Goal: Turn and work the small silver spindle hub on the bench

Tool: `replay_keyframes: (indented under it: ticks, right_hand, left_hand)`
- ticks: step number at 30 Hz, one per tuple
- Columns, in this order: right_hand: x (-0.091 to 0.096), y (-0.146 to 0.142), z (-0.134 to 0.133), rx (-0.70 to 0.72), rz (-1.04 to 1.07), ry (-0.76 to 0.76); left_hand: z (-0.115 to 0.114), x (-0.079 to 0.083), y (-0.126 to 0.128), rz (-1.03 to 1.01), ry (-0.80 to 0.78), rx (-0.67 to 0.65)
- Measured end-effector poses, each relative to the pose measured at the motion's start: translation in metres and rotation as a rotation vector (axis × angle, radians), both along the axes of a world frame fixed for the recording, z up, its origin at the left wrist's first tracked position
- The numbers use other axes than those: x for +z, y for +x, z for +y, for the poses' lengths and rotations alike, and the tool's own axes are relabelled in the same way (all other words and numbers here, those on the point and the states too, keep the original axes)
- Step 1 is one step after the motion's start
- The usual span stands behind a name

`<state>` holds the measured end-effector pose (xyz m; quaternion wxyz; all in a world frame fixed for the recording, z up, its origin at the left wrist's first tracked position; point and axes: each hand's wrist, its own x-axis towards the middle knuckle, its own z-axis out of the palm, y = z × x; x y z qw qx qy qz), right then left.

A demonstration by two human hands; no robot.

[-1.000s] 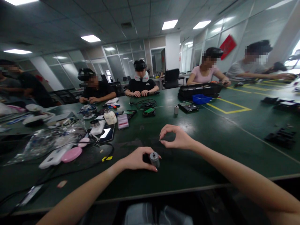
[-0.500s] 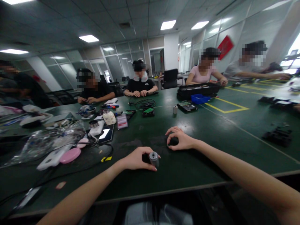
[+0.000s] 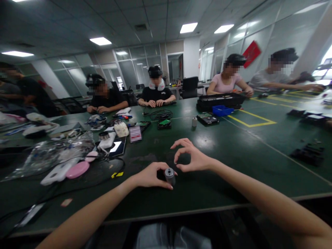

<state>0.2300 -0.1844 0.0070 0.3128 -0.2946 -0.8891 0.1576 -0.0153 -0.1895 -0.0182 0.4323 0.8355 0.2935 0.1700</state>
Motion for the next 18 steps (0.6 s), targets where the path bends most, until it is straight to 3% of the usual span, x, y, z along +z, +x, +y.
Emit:
replay_keyframes:
  ticks: [4, 18]
  right_hand:
    - [0.005, -0.018, -0.012, 0.093, 0.005, 0.013]
    - [0.006, -0.025, -0.012, 0.074, 0.014, 0.022]
  left_hand:
    - [0.001, -0.003, 0.0, 0.001, 0.051, -0.008]
    - [0.002, -0.003, 0.0, -0.012, 0.099, -0.032]
